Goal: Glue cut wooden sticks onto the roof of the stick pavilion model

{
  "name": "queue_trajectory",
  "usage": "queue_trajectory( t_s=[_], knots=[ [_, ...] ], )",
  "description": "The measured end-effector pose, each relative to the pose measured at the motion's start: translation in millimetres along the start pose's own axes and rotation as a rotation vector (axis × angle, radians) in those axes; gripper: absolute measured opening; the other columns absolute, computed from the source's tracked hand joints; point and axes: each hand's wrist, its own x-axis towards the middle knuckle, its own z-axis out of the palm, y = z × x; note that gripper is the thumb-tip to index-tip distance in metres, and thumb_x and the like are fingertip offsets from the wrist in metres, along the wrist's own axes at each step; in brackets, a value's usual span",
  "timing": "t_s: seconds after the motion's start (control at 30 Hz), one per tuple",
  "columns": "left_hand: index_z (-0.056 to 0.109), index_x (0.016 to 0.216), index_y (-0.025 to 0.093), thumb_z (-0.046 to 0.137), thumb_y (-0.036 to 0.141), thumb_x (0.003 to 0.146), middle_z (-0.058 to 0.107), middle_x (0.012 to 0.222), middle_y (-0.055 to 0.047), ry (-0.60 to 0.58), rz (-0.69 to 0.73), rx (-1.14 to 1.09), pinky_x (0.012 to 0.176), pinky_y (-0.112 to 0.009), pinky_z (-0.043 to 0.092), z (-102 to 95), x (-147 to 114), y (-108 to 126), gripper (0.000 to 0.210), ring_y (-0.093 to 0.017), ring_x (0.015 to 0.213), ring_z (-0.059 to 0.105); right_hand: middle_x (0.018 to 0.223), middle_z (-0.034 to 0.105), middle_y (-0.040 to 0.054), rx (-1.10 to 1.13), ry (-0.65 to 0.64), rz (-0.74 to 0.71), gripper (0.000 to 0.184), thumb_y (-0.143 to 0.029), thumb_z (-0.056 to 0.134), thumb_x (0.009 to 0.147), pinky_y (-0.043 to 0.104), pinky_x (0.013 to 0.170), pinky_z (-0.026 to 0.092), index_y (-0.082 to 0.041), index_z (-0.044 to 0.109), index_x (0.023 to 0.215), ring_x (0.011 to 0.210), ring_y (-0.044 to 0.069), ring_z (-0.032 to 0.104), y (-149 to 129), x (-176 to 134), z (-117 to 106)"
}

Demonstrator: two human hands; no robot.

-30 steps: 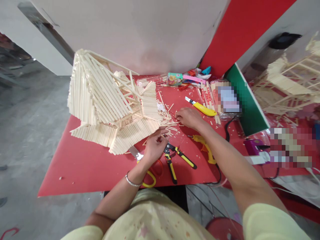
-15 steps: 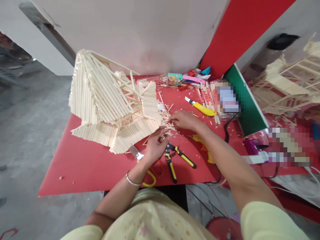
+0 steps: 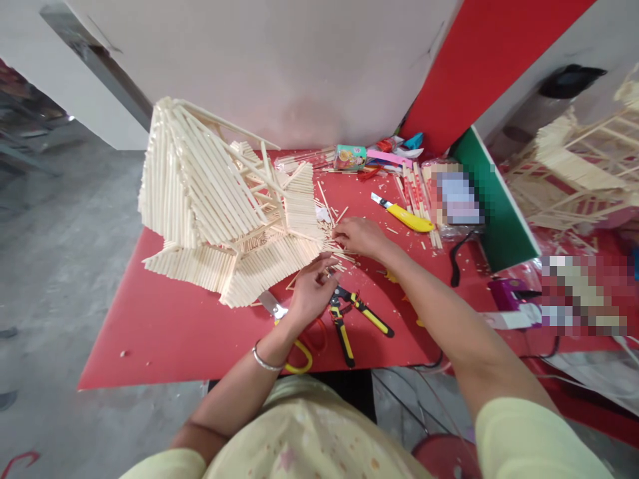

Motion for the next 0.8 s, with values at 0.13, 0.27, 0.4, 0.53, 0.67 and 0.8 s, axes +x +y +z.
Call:
queue_trajectory(
  t_s=[0.13,0.27,0.4,0.53,0.67,0.8],
  knots=[
    [0.073,0.111,0.021,0.065,0.026,0.085,0.065,0.129,-0.007,0.008,0.012,0.011,0.062,-0.023,0.046,-0.4,0.6,0.4,0.028,-0.009,0.069,0.057,0.110,0.071,0.0079,-0.005,0.005,0.000,0.024,-0.027,0.054,0.092,0.029,0.077,0.040,-0.025,0.075,0.104,0.101,0.022,0.061,-3.4,5.6,4.0],
    [0.073,0.111,0.020,0.065,0.026,0.085,0.065,0.129,-0.008,0.004,0.001,0.005,0.059,-0.023,0.045,-0.8,0.8,2.4,0.028,-0.009,0.067,0.055,0.108,0.071,0.0078,0.007,-0.006,-0.006,0.021,-0.032,0.057,0.092,0.029,0.077,0.040,-0.025,0.074,0.103,0.101,0.023,0.061,-3.7,10.0,7.1],
    [0.073,0.111,0.020,0.065,0.026,0.085,0.067,0.127,-0.008,0.005,0.030,0.017,0.059,-0.023,0.046,-1.6,0.6,3.6,0.027,-0.009,0.067,0.056,0.106,0.071,0.0095,0.043,-0.010,-0.004,0.017,-0.031,0.059,0.091,0.030,0.078,0.040,-0.023,0.072,0.097,0.100,0.024,0.061,-5.2,13.8,11.4],
    [0.073,0.111,0.020,0.067,0.027,0.085,0.070,0.118,-0.007,0.007,0.025,0.004,0.057,-0.022,0.044,-1.7,-0.5,2.9,0.028,-0.010,0.067,0.058,0.107,0.069,0.0120,0.132,0.025,0.002,0.015,-0.026,0.057,0.090,0.030,0.080,0.039,-0.019,0.069,0.096,0.100,0.023,0.059,-5.2,6.5,8.1],
    [0.073,0.108,0.019,0.068,0.032,0.085,0.072,0.087,-0.003,-0.024,-0.089,-0.143,0.057,-0.022,0.045,1.2,-3.2,4.3,0.027,-0.012,0.065,0.059,0.101,0.069,0.0068,0.312,0.061,-0.027,0.016,-0.027,0.050,0.093,0.027,0.078,0.040,-0.019,0.064,0.096,0.091,0.018,0.060,-5.4,-22.2,-8.7],
    [0.071,0.104,0.017,0.072,0.038,0.081,0.072,0.085,-0.003,-0.120,-0.192,-0.488,0.051,-0.020,0.043,3.6,-7.6,12.9,0.032,-0.009,0.058,0.058,0.094,0.068,0.0021,0.516,0.068,-0.062,0.021,-0.035,0.046,0.095,0.025,0.077,0.044,-0.019,0.059,0.095,0.087,0.015,0.061,-20.3,-62.6,-23.0]
  ],
)
